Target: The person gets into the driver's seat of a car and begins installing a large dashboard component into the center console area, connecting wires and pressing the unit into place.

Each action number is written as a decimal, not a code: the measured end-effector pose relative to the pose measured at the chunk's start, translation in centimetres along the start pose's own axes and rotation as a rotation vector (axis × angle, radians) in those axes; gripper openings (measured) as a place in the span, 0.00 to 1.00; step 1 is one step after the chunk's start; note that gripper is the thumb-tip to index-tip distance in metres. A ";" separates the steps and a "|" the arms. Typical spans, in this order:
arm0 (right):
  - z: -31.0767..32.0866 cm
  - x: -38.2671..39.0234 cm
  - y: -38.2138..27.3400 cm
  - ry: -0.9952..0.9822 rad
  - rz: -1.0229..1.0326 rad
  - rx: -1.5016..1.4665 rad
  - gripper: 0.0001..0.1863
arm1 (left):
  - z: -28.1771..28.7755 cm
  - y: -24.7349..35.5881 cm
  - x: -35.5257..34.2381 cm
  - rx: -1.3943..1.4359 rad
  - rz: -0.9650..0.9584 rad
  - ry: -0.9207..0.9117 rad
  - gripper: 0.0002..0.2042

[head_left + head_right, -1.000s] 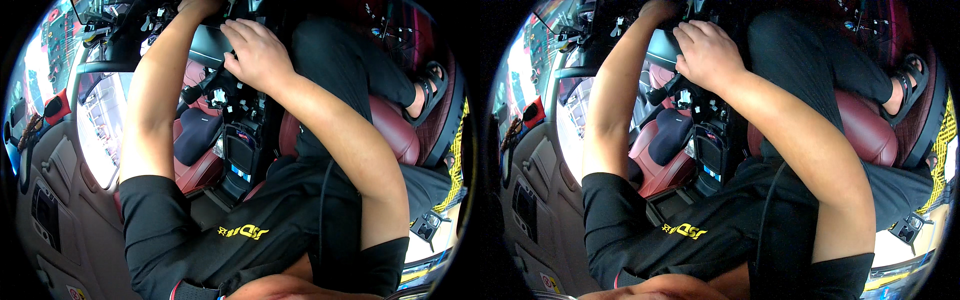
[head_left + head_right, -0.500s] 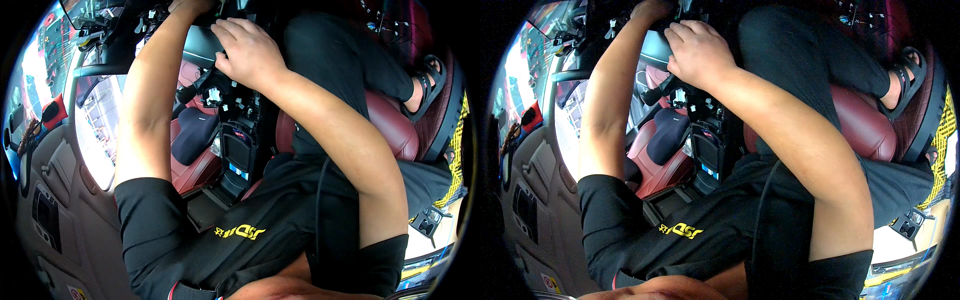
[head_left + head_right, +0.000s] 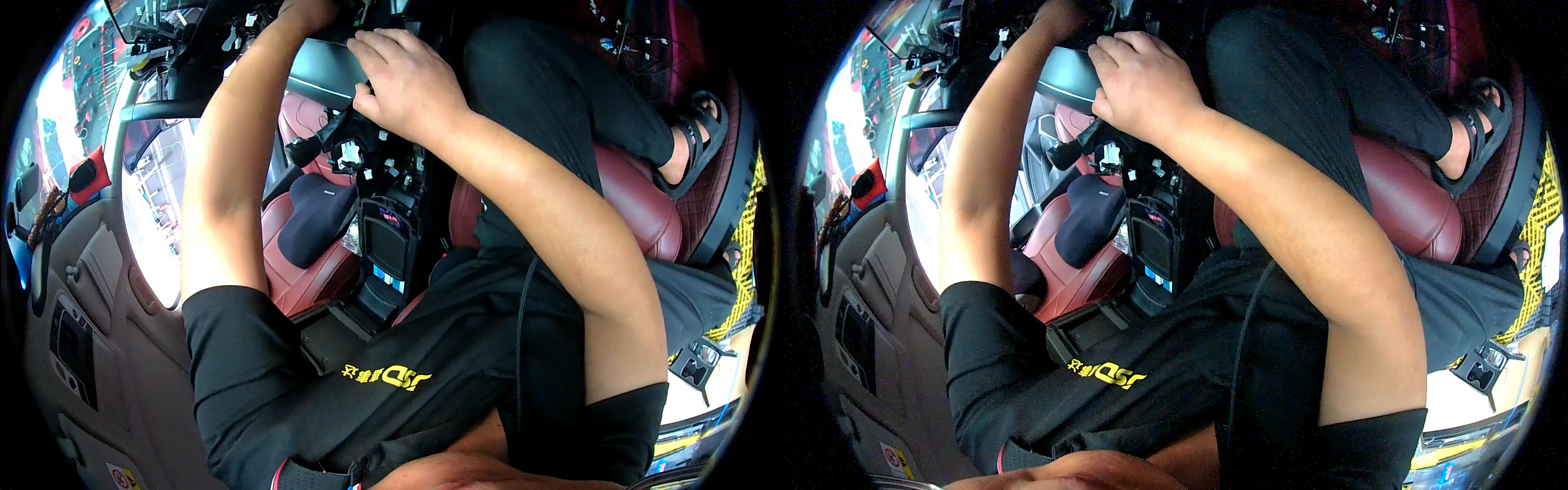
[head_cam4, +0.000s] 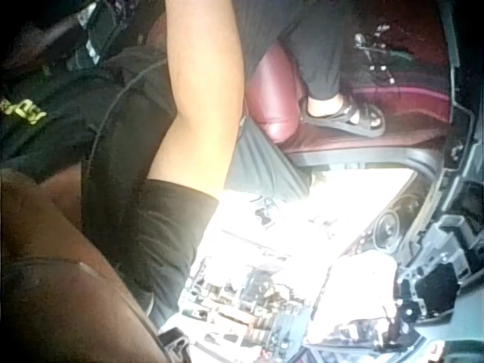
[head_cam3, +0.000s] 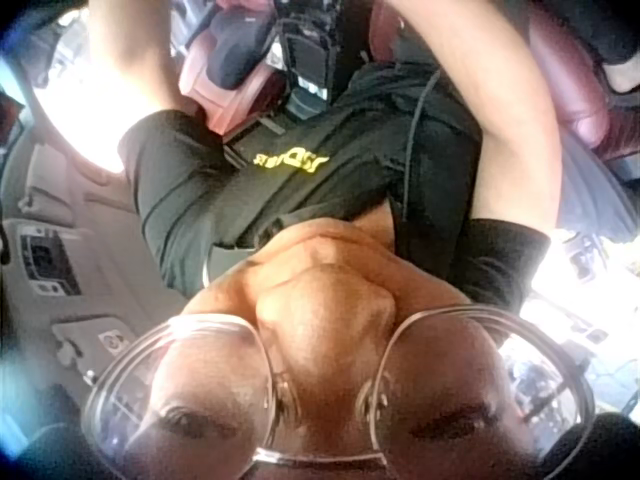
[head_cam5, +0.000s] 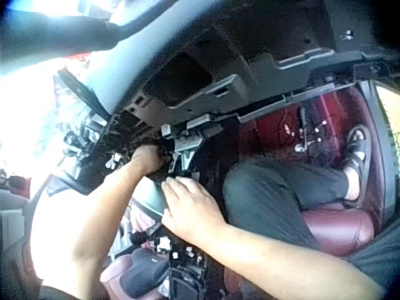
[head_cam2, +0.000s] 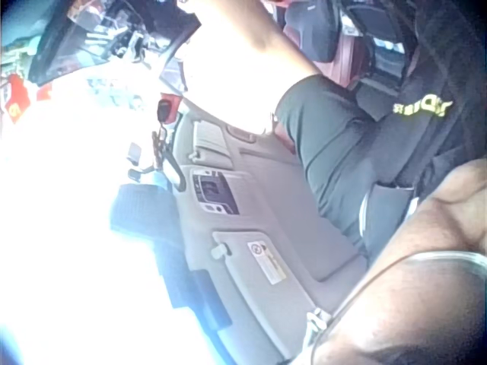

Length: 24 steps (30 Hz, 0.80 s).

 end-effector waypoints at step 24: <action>0.6 0.2 -0.4 0.010 0.017 0.006 0.28 | -0.6 -0.3 -1.4 -0.028 0.123 0.003 0.23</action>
Point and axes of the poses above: each hand's wrist, its own x-axis away from the middle knuckle, its own z-axis out of the back of the hand, y = z × x, the point moved 10 cm from there along -x, towards the middle knuckle, and after that the axes turned 2 degrees about -x, right-handed, at the moved point
